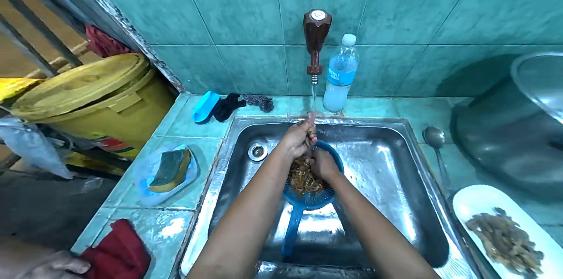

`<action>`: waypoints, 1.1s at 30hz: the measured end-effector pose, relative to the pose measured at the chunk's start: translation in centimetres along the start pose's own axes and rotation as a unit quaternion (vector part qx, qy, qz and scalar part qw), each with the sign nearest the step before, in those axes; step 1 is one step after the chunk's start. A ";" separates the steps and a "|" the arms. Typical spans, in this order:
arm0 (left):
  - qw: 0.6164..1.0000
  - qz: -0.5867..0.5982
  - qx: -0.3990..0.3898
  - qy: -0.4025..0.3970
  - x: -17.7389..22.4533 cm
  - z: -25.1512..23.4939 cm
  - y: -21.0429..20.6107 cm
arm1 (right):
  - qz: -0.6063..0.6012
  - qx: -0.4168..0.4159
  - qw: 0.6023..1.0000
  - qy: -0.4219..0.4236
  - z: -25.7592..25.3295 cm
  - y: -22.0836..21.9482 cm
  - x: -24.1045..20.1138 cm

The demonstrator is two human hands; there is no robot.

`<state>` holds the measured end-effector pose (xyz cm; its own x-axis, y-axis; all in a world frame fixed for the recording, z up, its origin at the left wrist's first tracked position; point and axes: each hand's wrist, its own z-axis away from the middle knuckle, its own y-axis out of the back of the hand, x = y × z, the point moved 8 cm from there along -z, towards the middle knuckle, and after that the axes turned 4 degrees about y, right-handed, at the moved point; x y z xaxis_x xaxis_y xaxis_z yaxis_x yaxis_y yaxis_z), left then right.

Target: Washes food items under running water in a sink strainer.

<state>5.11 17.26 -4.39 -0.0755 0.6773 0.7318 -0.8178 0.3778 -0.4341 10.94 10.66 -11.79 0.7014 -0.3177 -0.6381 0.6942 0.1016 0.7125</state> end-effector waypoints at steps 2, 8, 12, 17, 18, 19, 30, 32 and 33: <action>1.000 0.005 0.014 -0.004 0.5 0.5 0.2 | -0.013 -0.015 1.000 0.002 0.4 -0.2 0.3; 0.997 0.030 -0.059 -0.036 1.2 0.8 -1.7 | 0.032 0.044 0.998 -0.017 -0.2 0.1 -0.8; 0.997 0.015 -0.070 -0.037 1.4 0.5 -2.3 | 0.108 0.024 0.994 -0.023 -0.6 -0.8 -1.6; 0.992 -0.072 -0.085 -0.051 1.9 0.7 -1.6 | 0.103 -0.081 0.991 -0.015 -0.6 -0.9 -0.7; 0.991 -0.094 -0.078 -0.051 1.9 0.8 -1.3 | 0.079 -0.084 0.993 0.003 -0.5 -0.4 -0.4; 0.990 -0.110 -0.068 -0.051 2.0 0.9 -0.8 | 0.049 -0.078 0.996 0.020 -0.4 0.3 -0.3; 0.983 0.109 0.125 -0.082 0.1 3.4 5.7 | -0.357 0.097 0.924 0.094 0.2 7.3 -5.3; 0.983 0.131 0.116 -0.059 -1.0 3.2 5.3 | -0.298 0.130 0.942 0.089 -0.1 7.7 -6.0; 0.983 0.141 0.107 -0.050 -1.5 3.1 4.8 | -0.253 0.147 0.951 0.095 0.1 7.9 -6.6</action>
<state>-0.49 16.10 -5.92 -0.3640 0.6665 0.6506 -0.8567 0.0345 -0.5147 11.81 13.48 -1.89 0.3250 -0.0760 -0.9427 0.8952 -0.2967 0.3325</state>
